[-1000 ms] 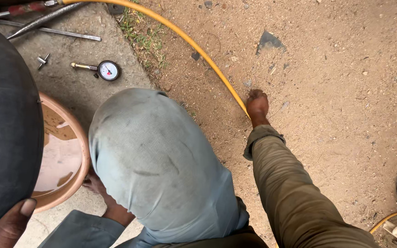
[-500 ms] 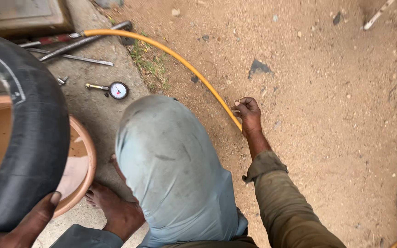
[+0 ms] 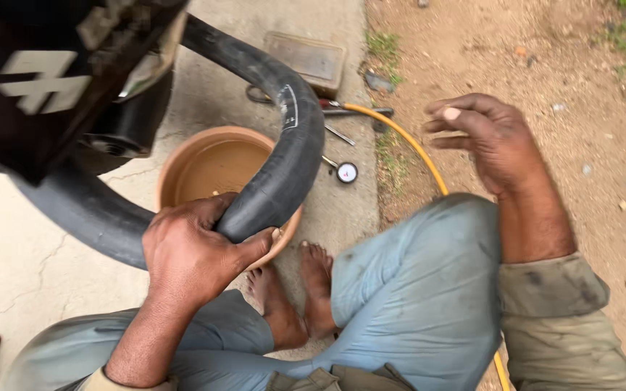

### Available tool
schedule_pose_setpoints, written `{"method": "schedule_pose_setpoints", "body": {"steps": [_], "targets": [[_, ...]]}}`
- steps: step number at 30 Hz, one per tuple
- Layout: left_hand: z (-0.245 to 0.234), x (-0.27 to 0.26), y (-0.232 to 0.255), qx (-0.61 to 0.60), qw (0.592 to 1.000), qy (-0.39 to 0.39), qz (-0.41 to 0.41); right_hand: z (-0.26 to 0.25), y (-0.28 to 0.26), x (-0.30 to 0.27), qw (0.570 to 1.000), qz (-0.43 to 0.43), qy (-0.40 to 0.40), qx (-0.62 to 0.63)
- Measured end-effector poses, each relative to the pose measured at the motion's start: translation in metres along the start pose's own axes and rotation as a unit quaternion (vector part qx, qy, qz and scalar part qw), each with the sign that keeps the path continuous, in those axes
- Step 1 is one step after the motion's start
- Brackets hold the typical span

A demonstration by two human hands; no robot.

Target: The person locates leaks in a motorcycle inner tube by rotating it through a basin of water, uses an air hose and gauge to inflate it, and manipulates the tube and valve stem by hand and with tools.

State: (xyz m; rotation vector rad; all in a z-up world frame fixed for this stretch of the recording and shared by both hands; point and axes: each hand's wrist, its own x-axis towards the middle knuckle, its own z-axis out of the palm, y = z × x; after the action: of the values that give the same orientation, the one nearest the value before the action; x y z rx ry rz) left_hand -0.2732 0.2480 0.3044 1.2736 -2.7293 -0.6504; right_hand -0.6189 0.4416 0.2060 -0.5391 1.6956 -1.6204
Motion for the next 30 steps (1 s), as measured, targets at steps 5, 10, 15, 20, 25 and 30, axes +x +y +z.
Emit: {"method": "schedule_pose_setpoints", "body": {"steps": [5, 10, 15, 20, 25, 30], "targets": [[-0.021, -0.029, -0.033, -0.221, 0.972, 0.021, -0.082, 0.149, 0.037, 0.033, 0.949, 0.172, -0.01, 0.264], [-0.013, -0.042, -0.084, -0.103, 0.993, 0.003, -0.063, 0.24, 0.125, 0.031, 0.868, 0.198, -0.001, 0.455], [0.007, -0.042, -0.087, 0.207, 0.964, 0.153, 0.06, 0.266, 0.121, 0.026, 0.923, 0.097, 0.027, 0.37], [0.026, -0.035, -0.036, 0.285, 0.939, 0.158, 0.114, 0.29, 0.092, 0.012, 0.94, 0.092, 0.05, 0.325], [0.018, 0.02, -0.054, 0.186, 0.982, -0.008, 0.014, 0.288, 0.086, 0.007, 0.961, 0.096, -0.031, 0.258], [0.003, 0.022, -0.099, 0.061, 0.991, 0.111, 0.04, 0.264, 0.089, -0.004, 0.987, 0.047, -0.052, 0.146]]}}
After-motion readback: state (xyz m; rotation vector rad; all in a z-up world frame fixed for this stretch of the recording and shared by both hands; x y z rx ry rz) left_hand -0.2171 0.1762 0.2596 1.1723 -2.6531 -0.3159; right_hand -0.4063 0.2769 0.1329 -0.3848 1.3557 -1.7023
